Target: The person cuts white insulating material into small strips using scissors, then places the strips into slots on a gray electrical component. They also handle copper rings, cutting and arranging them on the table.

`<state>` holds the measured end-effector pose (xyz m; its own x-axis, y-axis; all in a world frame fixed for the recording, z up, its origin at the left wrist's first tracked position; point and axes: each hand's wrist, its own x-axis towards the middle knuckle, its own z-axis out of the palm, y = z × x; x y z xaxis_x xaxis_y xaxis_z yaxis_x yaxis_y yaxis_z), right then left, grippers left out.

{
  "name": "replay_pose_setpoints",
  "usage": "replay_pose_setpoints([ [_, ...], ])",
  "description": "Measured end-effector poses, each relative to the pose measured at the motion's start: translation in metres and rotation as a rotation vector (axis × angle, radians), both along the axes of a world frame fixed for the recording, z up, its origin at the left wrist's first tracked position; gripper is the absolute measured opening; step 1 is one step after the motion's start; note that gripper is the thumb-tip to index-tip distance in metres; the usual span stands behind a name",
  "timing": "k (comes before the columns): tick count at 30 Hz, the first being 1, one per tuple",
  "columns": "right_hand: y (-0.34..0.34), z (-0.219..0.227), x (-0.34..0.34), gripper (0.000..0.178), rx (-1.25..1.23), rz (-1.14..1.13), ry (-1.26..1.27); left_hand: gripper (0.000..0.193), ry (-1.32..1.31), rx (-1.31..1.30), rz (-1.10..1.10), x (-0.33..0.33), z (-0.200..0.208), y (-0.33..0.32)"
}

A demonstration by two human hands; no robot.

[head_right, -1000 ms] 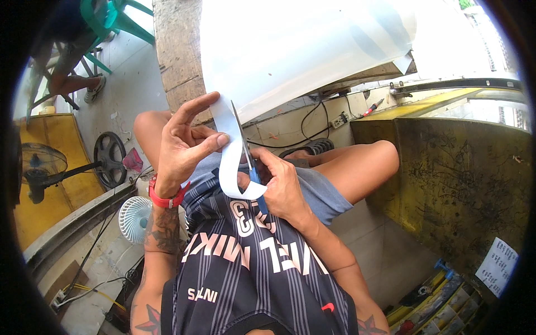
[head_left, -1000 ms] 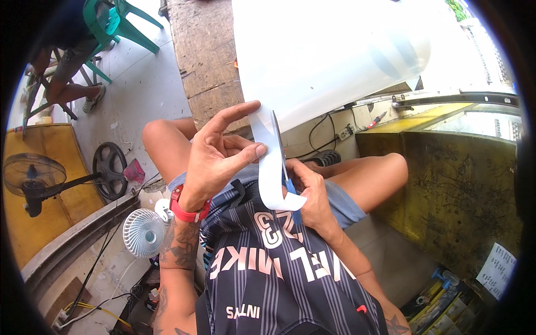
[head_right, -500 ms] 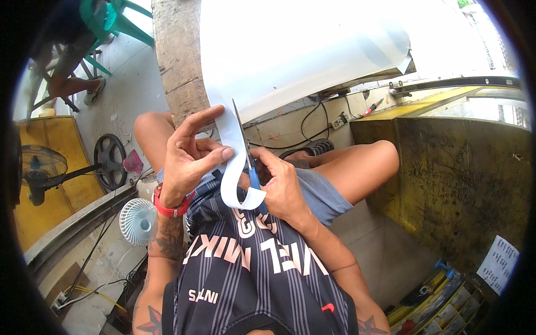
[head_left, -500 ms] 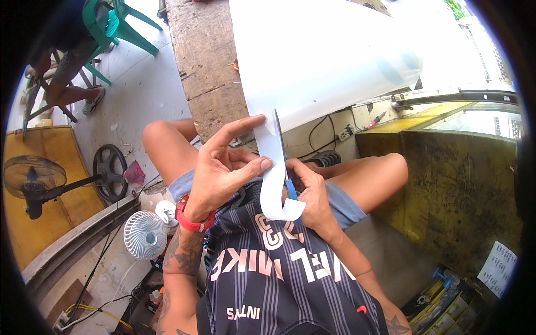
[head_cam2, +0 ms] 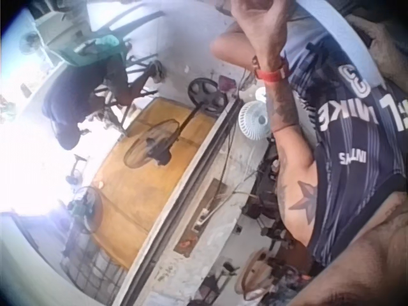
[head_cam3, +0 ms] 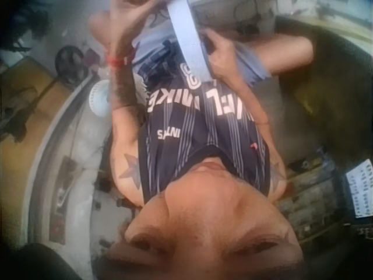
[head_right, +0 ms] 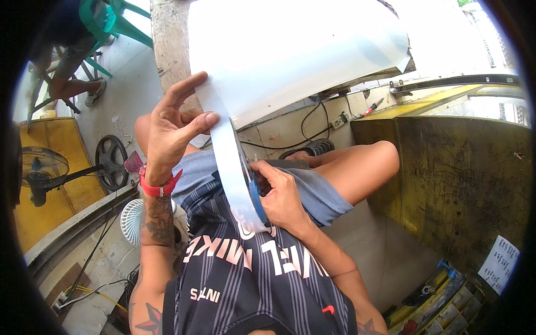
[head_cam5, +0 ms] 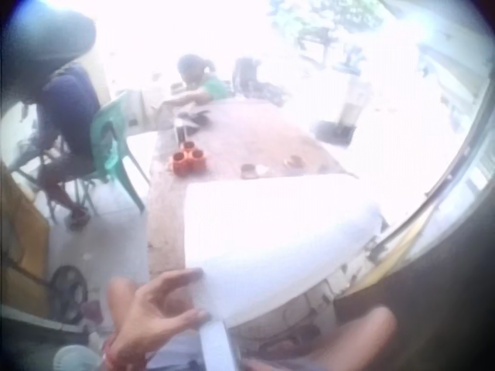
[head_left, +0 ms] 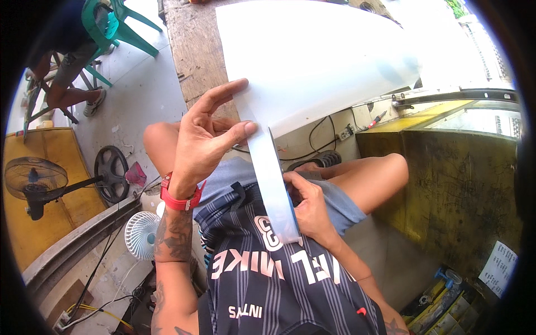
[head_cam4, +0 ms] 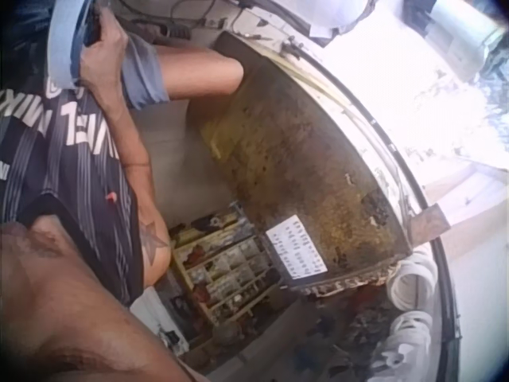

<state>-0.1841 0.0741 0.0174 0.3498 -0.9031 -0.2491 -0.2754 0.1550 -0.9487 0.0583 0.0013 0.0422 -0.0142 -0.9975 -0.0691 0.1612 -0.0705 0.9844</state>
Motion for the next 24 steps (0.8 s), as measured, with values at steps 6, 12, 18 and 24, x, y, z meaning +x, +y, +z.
replay_pose_setpoints([
  [6, -0.004, -0.006, 0.004, 0.045, 0.03, -0.015, -0.09, 0.068, 0.062, 0.005, -0.066, -0.005, 0.005, 0.012],
  [12, -0.006, -0.001, 0.004, 0.044, 0.06, 0.011, -0.055, 0.071, 0.094, 0.008, -0.03, -0.008, 0.003, 0.013],
  [18, -0.004, 0.001, 0.005, 0.041, 0.062, -0.033, -0.067, 0.071, 0.116, 0.016, -0.034, -0.006, 0.003, 0.013],
  [24, -0.009, -0.002, 0.007, 0.039, -0.024, 0.016, -0.007, 0.069, 0.092, 0.064, -0.085, -0.006, 0.005, 0.022],
])
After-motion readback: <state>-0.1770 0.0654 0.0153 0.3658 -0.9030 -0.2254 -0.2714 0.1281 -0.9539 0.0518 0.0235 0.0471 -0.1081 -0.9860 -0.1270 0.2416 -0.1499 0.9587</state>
